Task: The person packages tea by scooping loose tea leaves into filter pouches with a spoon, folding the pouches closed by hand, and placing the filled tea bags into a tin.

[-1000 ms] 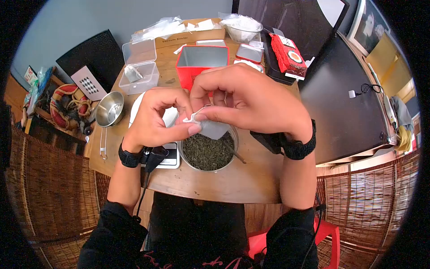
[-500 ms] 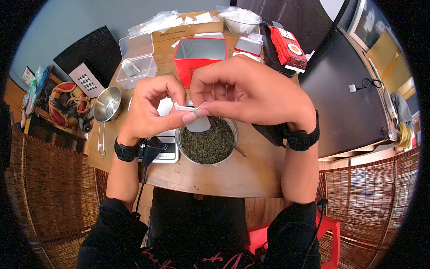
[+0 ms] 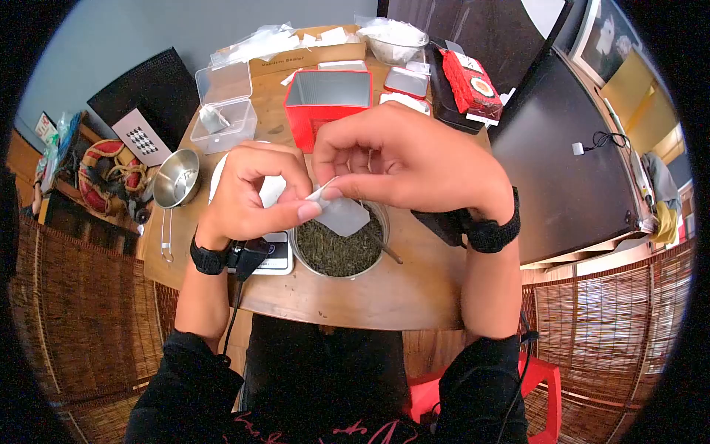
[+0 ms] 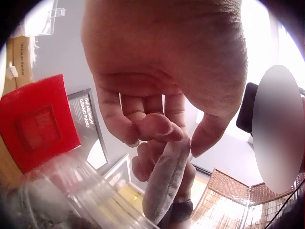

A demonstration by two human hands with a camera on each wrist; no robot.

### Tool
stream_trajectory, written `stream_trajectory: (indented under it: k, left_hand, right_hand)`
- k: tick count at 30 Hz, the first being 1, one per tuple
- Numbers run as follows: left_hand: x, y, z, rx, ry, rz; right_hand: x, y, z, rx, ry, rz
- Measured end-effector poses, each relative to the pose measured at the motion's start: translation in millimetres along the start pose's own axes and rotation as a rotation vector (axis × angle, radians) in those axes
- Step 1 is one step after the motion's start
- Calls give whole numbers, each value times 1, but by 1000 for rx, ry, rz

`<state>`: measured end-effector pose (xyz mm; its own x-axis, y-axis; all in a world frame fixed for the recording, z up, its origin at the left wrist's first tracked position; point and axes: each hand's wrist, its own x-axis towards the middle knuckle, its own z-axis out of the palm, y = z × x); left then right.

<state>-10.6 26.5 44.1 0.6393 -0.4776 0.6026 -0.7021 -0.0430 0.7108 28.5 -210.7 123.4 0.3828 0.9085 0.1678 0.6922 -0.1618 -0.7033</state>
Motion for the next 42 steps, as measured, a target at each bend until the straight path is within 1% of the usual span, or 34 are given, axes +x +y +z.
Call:
stream_trajectory:
  k: [1,2,3,4,6,7,9,10,12,13,15,20,22,25,27,28,29,30,31,32,33,35,37,38,39,41,42]
  left_hand:
    - [1,2,0,0,0,0]
    - [2,7,1,44,-12,-50]
    - [1,11,1,86,-24,-101]
    - [1,13,3,87,-25,-101]
    - [1,16,4,62,21,-186]
    - [2,13,2,62,21,-184]
    - [-2,3,0,89,5,-80]
    - [-3,2,1,85,4,-86]
    - [-2,2,0,99,75,-59]
    - [-2,3,-1,100,75,-58]
    - [-3,7,0,72,89,-159]
    - [-1,6,1,33,71,-153]
    - [-3,5,2,11,71,-168]
    - [-3,4,1,61,73,-107]
    - [-3,1,2,-76,145,-140]
    - [-1,0,3,-76,146,-141]
    - [2,-2,3,-106,182,-109]
    - [2,-2,5,-136,217,-78]
    - [2,-1,5,-136,217,-81]
    - [3,0,5,-85,197,-97]
    - [4,1,5,-35,178,-114]
    - [1,-7,1,-13,146,-127]
    - [-3,-9,-3,-40,5,-293]
    - [-3,-9,-2,-115,30,-276]
    - [-2,-9,-2,-113,29,-272]
    - [-1,-9,0,-209,132,-277]
    - [-1,-8,-1,-210,132,-279]
  right_hand:
    - [0,2,2,39,-5,-5]
    - [1,3,3,42,-6,-5]
    - [2,5,4,9,-2,-35]
    - [2,5,4,-27,3,-65]
    - [1,3,2,-19,-3,-43]
    - [0,2,1,-6,-10,-16]
    - [-1,4,1,11,-9,-26]
    - [-2,5,2,26,-7,-39]
    - [-3,5,0,25,-9,-20]
    - [-3,5,-1,22,-12,0]
    - [-2,4,0,13,-11,7]
    - [-1,-1,2,3,-4,70]
    - [-1,2,3,-23,26,-45]
    - [-3,0,1,-59,65,-34]
    - [-3,0,0,-58,96,-58]
    - [-3,1,0,-47,124,-79]
    - [-4,2,0,-42,122,-77]
    - [-6,2,-1,-51,155,-46]
    - [-6,2,-2,-64,189,-17]
    - [-5,3,0,-59,243,-62]
    - [-5,1,-2,-62,243,-63]
    - [-5,0,-2,-29,306,-33]
    - [-7,3,-3,-27,303,-13]
    - [-8,4,-5,-36,304,1]
    - [-10,5,-8,-39,307,0]
    - [-15,10,-12,-118,289,27]
    - [-16,10,-14,-116,288,28]
